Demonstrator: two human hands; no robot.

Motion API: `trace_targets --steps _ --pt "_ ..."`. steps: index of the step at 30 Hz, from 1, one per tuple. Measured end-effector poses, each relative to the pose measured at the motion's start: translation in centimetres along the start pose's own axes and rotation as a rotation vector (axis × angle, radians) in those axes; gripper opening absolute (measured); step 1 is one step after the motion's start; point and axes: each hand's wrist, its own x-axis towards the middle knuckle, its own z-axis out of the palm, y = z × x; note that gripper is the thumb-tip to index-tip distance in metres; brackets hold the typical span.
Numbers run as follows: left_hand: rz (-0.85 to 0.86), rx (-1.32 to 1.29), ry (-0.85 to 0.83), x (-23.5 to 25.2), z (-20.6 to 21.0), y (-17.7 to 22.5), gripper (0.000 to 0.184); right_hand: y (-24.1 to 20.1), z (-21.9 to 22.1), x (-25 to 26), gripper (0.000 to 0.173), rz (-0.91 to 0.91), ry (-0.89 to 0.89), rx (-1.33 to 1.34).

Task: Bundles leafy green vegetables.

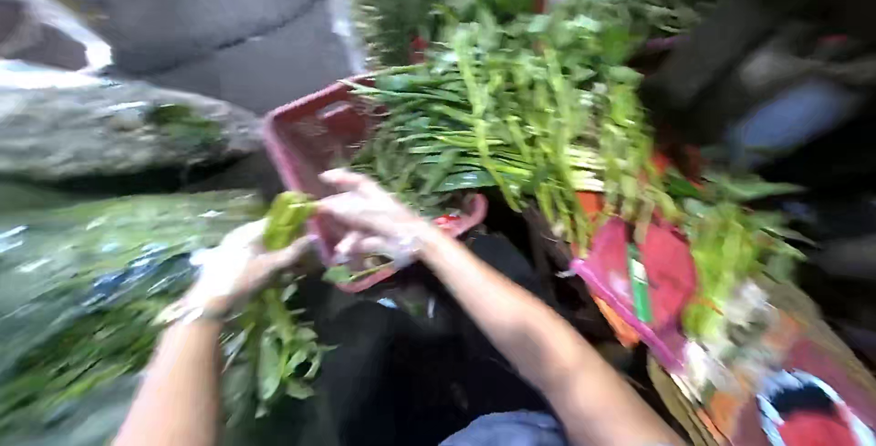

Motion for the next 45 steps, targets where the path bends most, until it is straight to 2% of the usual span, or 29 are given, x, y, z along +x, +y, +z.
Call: trace_targets --steps 1,2,4,6,8,9,10,12,14,16,18,22,25,27,30,31,33,35,36,37,39,40,41,43,44,45 --pt "-0.006 0.039 -0.016 -0.1 0.0 0.4 0.043 -0.3 0.1 0.8 0.056 0.136 0.071 0.118" --pt "-0.017 0.083 -0.046 -0.1 0.0 0.6 0.042 -0.2 0.0 1.8 0.061 0.188 0.101 0.142" --pt "-0.022 0.144 -0.099 0.0 -0.1 1.2 0.041 0.2 -0.4 3.5 0.071 0.108 0.099 0.021" --pt "0.004 0.188 -0.111 -0.1 -0.2 2.0 0.036 -0.5 0.2 4.9 0.073 -0.008 0.009 -0.239" --pt "-0.024 0.203 -0.107 -0.6 -0.5 2.8 0.039 -0.9 1.5 5.9 0.063 -0.052 -0.101 -0.431" --pt "-0.034 0.195 -0.073 -0.8 -0.6 2.9 0.036 -0.9 2.2 6.0 0.056 -0.021 -0.129 -0.442" --pt "-0.053 0.160 -0.037 -0.9 -0.7 2.7 0.039 -0.7 2.8 5.8 0.054 0.044 -0.115 -0.386" --pt "-0.099 -0.015 0.066 -0.8 -1.0 1.6 0.052 0.0 3.9 5.0 0.060 0.192 -0.002 -0.129" --pt "-0.117 -0.214 0.174 -0.4 -0.9 0.0 0.064 1.1 5.1 4.0 0.058 0.210 0.166 0.028" --pt "-0.137 -0.298 0.211 -0.6 -0.8 -0.3 0.069 1.8 6.1 3.1 0.037 0.081 0.262 0.015" --pt "-0.169 -0.272 0.191 -1.6 -0.9 0.9 0.070 1.5 6.8 2.9 0.016 -0.035 0.250 -0.044" --pt "-0.203 -0.151 0.249 -2.1 -0.2 1.6 0.069 -0.2 7.9 4.2 0.014 0.070 0.272 -0.157" --pt "-0.227 -0.147 0.299 -2.0 0.3 1.0 0.066 0.1 8.4 4.7 0.015 0.067 0.256 -0.168" --pt "-0.230 -0.136 0.307 -2.4 0.2 0.7 0.063 0.1 8.4 4.3 0.023 0.049 0.229 -0.332" --pt "-0.253 -0.148 0.364 -2.7 -0.3 -0.3 0.064 0.0 7.5 2.8 0.041 -0.036 0.040 -0.853" --pt "-0.261 -0.167 0.396 -2.7 -0.4 -0.7 0.065 0.3 7.6 2.1 0.039 -0.129 -0.048 -1.010" --pt "-0.264 -0.227 0.454 -2.4 -0.8 -1.3 0.067 0.7 8.6 0.6 0.029 -0.477 -0.203 -1.130" --pt "-0.253 -0.275 0.481 -2.4 -1.3 -1.5 0.069 0.7 9.7 -0.2 0.025 -0.776 -0.295 -0.952" --pt "-0.255 -0.294 0.483 -2.5 -1.5 -1.6 0.070 0.5 9.9 -0.3 0.027 -0.807 -0.317 -0.833" --pt "-0.261 -0.318 0.484 -2.7 -1.6 -1.6 0.073 0.1 9.7 -0.5 0.029 -0.733 -0.325 -0.666" --pt "-0.271 -0.410 0.534 -3.2 -1.4 -1.3 0.077 -0.9 8.8 -0.7 0.030 -0.338 -0.256 -0.042" --pt "-0.245 -0.465 0.608 -3.5 -1.0 -1.3 0.078 -1.2 8.4 -0.4 0.038 -0.156 -0.192 0.288" --pt "-0.199 -0.508 0.700 -3.9 -0.6 -1.0 0.079 -0.7 7.8 0.1 0.048 -0.064 -0.157 0.589" --pt "-0.007 -0.527 0.881 -4.4 0.7 -0.2 0.080 0.3 7.4 1.4 0.056 -0.054 -0.153 0.990" --pt "0.106 -0.501 0.919 -4.7 1.2 0.1 0.080 0.7 7.4 1.9 0.061 -0.073 -0.154 1.021" --pt "0.191 -0.455 0.913 -5.0 1.6 0.3 0.081 0.9 7.2 2.2 0.071 -0.089 -0.148 0.933"
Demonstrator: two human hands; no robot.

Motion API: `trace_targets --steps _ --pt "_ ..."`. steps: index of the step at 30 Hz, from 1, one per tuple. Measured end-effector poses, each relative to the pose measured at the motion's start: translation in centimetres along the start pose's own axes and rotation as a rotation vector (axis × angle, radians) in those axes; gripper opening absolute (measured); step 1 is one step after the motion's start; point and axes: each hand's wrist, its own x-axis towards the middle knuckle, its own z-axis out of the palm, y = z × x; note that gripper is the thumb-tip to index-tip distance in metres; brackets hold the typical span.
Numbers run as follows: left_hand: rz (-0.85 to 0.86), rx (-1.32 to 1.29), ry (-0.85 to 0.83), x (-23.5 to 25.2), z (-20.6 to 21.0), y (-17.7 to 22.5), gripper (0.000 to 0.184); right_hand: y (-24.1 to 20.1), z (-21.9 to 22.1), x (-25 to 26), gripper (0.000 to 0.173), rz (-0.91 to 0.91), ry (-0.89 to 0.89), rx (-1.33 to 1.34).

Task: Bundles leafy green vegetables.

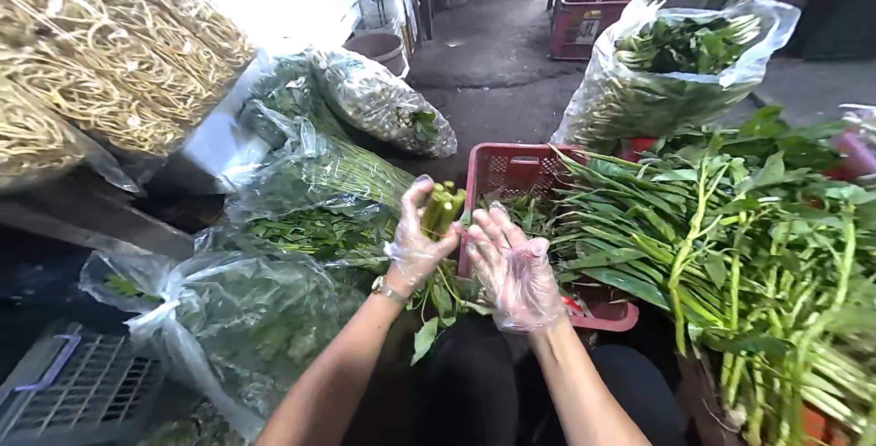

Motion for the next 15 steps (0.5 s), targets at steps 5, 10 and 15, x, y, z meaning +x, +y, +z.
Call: trace_targets --steps 5,10,15 --pt "-0.085 0.492 -0.652 0.7 -1.6 3.2 0.086 -4.5 1.7 1.3 0.081 -0.023 -0.136 -1.235" --pt "-0.313 0.599 -0.846 2.9 -1.6 3.8 0.052 -1.9 4.9 2.2 0.039 -0.667 -0.484 -2.137" --pt "-0.299 0.340 -0.503 3.1 -2.3 0.4 0.074 1.7 3.9 -0.1 0.026 -0.722 -0.596 -1.851"
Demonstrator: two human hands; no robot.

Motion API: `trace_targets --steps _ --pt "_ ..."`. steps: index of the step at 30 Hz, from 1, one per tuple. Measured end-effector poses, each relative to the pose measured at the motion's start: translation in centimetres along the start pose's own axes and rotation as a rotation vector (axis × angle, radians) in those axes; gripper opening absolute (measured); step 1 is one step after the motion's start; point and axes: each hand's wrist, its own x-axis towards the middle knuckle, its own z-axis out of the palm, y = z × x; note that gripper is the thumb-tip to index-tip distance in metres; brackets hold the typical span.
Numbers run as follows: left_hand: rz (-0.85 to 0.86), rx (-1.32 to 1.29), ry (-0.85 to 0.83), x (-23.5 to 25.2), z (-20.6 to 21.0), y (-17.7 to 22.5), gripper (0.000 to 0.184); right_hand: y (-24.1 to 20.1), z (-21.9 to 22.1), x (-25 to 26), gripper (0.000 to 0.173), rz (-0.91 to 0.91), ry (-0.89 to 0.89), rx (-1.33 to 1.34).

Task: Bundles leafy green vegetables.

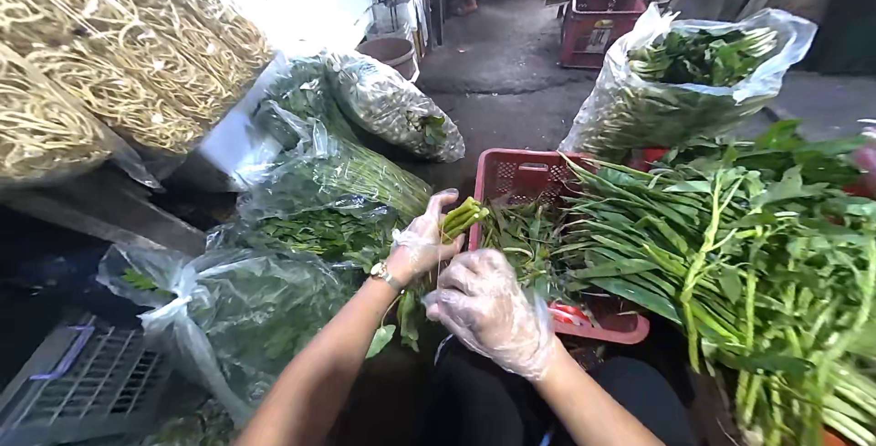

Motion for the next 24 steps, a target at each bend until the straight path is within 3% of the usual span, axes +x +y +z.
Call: trace_targets --steps 2,5,7,12,14,16,17,20,22,24 --pt "-0.004 -0.044 0.130 -0.4 0.1 -0.4 0.073 1.0 1.0 -1.5 0.027 0.084 -0.079 0.245" --pt "-0.035 -0.111 0.298 -0.7 0.5 -1.1 0.078 1.0 0.7 -2.3 0.031 0.152 -0.051 0.517" --pt "-0.059 -0.171 0.413 -0.9 0.9 -1.7 0.078 0.2 0.6 -2.1 0.041 0.245 0.072 0.900" --pt "-0.005 -0.356 0.661 -2.0 2.6 -0.6 0.079 0.4 -0.4 -1.5 0.070 0.700 0.395 1.975" --pt "0.023 -0.384 0.684 -2.1 3.2 -0.3 0.080 1.0 0.2 -1.9 0.050 0.713 0.445 2.185" --pt "0.071 -0.369 0.677 -2.1 3.6 -0.3 0.079 0.7 -0.1 -1.8 0.027 0.759 0.406 2.187" --pt "0.090 -0.352 0.677 -2.1 3.7 -0.3 0.079 0.6 -0.5 -1.8 0.024 0.807 0.302 2.079" --pt "0.077 -0.337 0.651 -2.0 3.6 -0.3 0.078 1.0 -1.2 -1.7 0.031 0.842 -0.059 1.651" --pt "0.034 -0.361 0.660 -2.0 3.4 -0.4 0.078 0.8 -1.9 -1.5 0.028 0.788 -0.116 1.596" --pt "0.038 -0.406 0.706 -2.2 3.8 -0.6 0.080 0.4 -2.0 -1.7 0.052 0.723 -0.069 1.749"
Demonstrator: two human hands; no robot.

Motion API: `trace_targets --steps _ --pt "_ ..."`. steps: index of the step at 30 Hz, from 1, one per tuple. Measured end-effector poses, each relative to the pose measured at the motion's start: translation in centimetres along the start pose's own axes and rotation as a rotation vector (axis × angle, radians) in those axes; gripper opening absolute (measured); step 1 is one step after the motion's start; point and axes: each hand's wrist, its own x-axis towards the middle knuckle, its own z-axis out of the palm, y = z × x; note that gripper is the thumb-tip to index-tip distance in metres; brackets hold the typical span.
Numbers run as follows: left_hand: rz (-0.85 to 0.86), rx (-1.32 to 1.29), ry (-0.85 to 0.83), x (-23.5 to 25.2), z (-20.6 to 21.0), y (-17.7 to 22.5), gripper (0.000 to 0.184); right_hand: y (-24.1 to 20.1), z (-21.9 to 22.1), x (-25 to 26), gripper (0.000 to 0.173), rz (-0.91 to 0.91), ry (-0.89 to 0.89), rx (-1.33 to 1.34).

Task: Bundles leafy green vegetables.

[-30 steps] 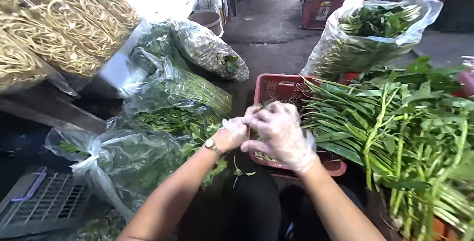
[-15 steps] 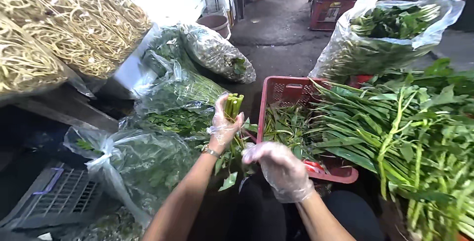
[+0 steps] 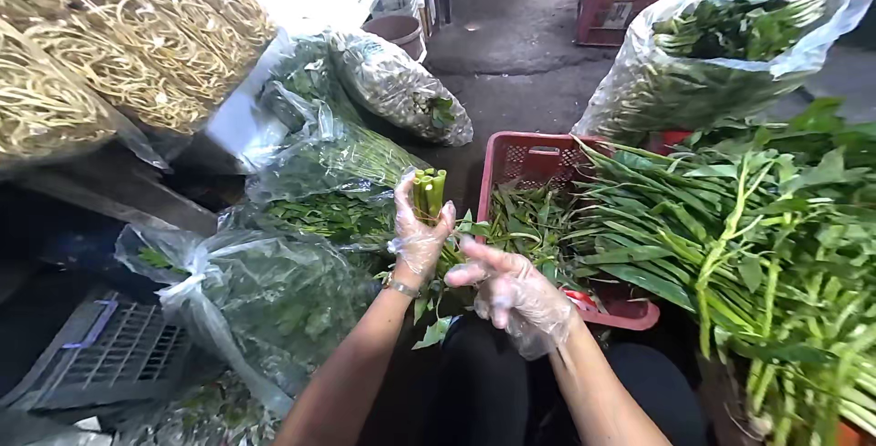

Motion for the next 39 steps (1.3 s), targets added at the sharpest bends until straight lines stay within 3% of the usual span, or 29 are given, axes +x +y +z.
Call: trace_targets --steps 1,3,6,9,12,15,17,19,21,24,28,32,35,37,39 --pt "0.036 -0.047 0.046 -0.3 0.2 -0.1 0.080 0.5 0.0 0.1 0.063 -0.049 -0.020 0.145" --pt "0.143 -0.171 0.171 -0.7 1.0 -0.5 0.076 1.7 -0.2 1.0 0.059 -0.195 -0.014 0.433" --pt "0.463 -0.163 0.162 -1.2 1.0 -2.2 0.071 1.5 -0.5 1.7 0.063 -0.277 0.088 0.477" --pt "0.752 0.200 -0.063 -0.6 -0.5 -2.6 0.064 -0.5 -0.3 1.0 0.070 -0.192 0.335 0.062" --pt "0.667 0.475 -0.467 0.2 -1.4 -0.3 0.080 -2.0 -0.6 0.5 0.074 -0.078 0.409 -0.470" --pt "0.552 0.650 -0.742 1.0 -1.2 1.4 0.087 -3.3 -0.4 1.1 0.034 0.087 0.420 -0.971" --pt "0.444 0.754 -0.905 1.6 -0.9 2.6 0.095 -4.2 -0.9 1.1 0.015 0.123 0.417 -1.058" --pt "0.386 0.779 -0.973 2.3 -1.0 3.2 0.098 -4.7 -2.6 0.1 0.008 -0.051 0.533 -0.933" --pt "0.475 0.638 -0.894 3.0 -1.6 2.2 0.090 -5.0 -4.4 -1.1 0.016 -0.170 0.678 -0.786" --pt "0.597 0.468 -0.758 4.0 -1.6 0.2 0.059 -3.7 -6.0 -2.3 0.027 -0.038 0.748 -0.673" --pt "0.654 0.433 -0.779 3.8 0.1 1.7 0.053 -0.9 -2.9 -1.4 0.036 0.273 0.591 -0.332" --pt "0.770 0.534 -0.984 1.9 1.9 4.1 0.032 0.1 -2.5 -1.5 0.070 0.311 0.350 0.173" --pt "1.168 0.314 -0.811 0.6 3.0 2.0 0.033 0.7 -4.0 -1.8 0.046 0.110 0.293 0.365" --pt "1.210 0.289 -0.782 0.2 3.0 1.3 0.039 0.5 -5.6 -1.8 0.021 0.018 0.261 0.264" --pt "1.133 0.344 -0.747 -0.9 2.7 0.3 0.037 -0.3 -6.7 -1.8 0.038 -0.007 0.326 0.066"
